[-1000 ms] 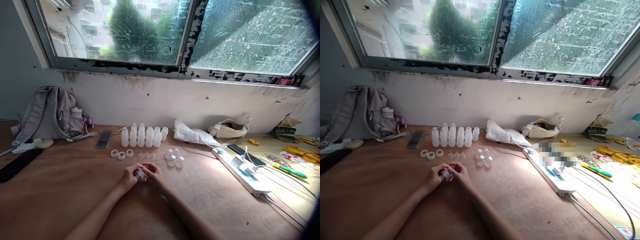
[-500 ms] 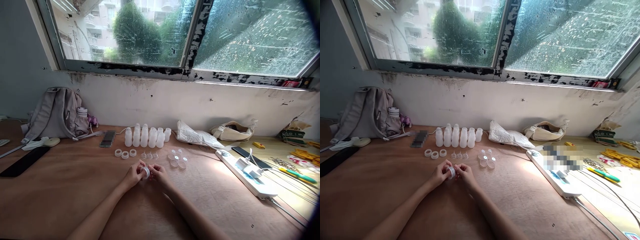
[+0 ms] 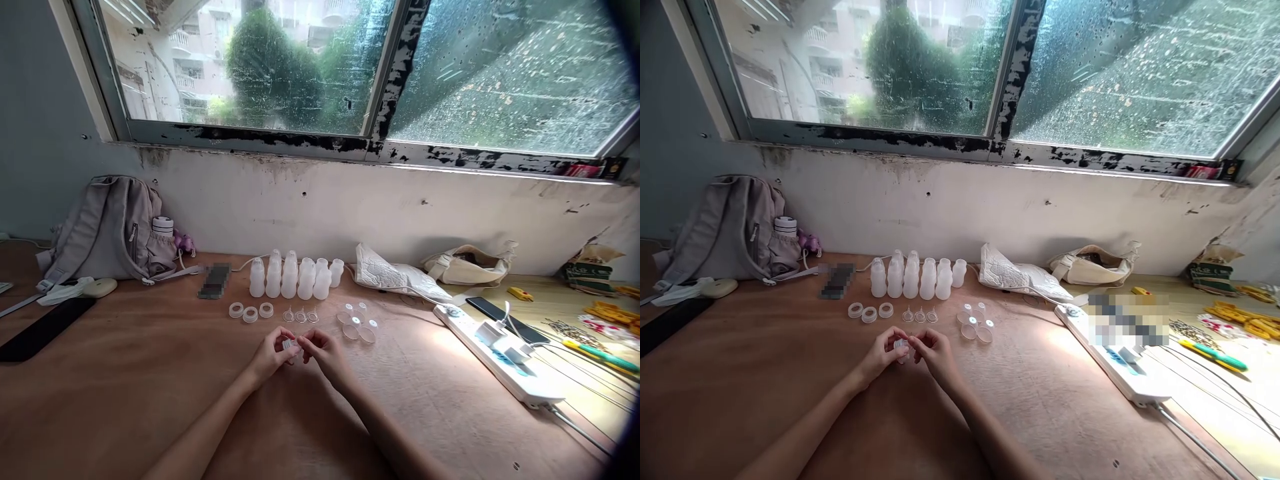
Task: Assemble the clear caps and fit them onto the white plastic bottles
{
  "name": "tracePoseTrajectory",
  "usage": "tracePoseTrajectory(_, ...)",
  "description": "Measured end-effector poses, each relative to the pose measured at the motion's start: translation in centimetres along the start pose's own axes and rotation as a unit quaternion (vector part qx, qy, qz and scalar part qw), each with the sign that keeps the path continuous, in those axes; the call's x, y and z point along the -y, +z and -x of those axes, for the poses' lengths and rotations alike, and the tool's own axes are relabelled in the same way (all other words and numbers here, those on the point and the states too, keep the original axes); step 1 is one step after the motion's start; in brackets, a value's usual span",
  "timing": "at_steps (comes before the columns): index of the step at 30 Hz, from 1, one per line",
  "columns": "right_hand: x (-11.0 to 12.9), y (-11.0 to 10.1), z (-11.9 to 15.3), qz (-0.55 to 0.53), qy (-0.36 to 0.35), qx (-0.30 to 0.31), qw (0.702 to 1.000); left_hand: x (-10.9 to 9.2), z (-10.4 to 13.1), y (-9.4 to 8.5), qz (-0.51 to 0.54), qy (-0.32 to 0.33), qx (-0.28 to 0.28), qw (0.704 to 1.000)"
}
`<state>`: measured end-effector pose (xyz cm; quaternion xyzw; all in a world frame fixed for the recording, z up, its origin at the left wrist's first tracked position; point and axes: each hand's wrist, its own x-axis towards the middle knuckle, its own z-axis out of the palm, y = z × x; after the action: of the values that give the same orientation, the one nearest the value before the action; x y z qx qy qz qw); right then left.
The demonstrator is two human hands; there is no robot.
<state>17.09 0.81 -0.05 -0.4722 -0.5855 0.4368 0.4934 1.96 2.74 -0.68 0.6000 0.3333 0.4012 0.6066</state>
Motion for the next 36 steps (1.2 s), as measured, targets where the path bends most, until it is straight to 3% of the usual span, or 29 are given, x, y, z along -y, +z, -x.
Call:
tracePoseTrajectory(3,0.9,-1.4,-1.8,0.045,-0.026,0.004,0.999,0.1,-0.2,-0.8,-0.044,0.013,-0.012,0.999)
tracePoseTrajectory(6,3.5,-4.2,-5.8,0.132,-0.084,-0.064,0.986,0.4,-0.6,-1.6,-0.069,0.020,-0.047,0.996)
tracePoseTrajectory(9,6.8,-7.2,-11.4,0.317,-0.106,-0.110,0.936,0.7,-1.1,-2.0,-0.057,0.038,-0.082,0.994)
tracePoseTrajectory(10,7.7,-7.9,-13.4,0.415,-0.092,-0.096,0.900,0.7,-1.2,-2.0,-0.047,0.042,-0.092,0.994)
tracePoseTrajectory(11,8.3,-8.5,-15.3,0.447,-0.079,-0.091,0.886,0.7,-1.3,-2.1,-0.036,0.041,-0.098,0.994)
tracePoseTrajectory(16,7.7,-9.4,-21.8,0.529,-0.008,-0.013,0.848,0.7,-1.3,-2.0,0.003,0.027,-0.092,0.995)
tracePoseTrajectory(22,5.8,-8.7,-23.9,0.570,0.050,0.063,0.817,1.2,-1.5,-1.8,-0.002,0.022,-0.083,0.996)
tracePoseTrajectory(28,5.5,-8.4,-24.2,0.567,0.065,0.071,0.818,1.1,-1.6,-1.7,-0.014,0.023,-0.092,0.995)
tracePoseTrajectory(32,6.8,-9.6,-24.4,0.546,0.055,0.053,0.835,1.1,-1.7,-1.8,-0.020,0.022,-0.102,0.994)
tracePoseTrajectory(36,10.4,-11.8,-24.3,0.512,0.010,0.032,0.858,1.1,-1.7,-1.8,-0.013,0.025,-0.118,0.993)
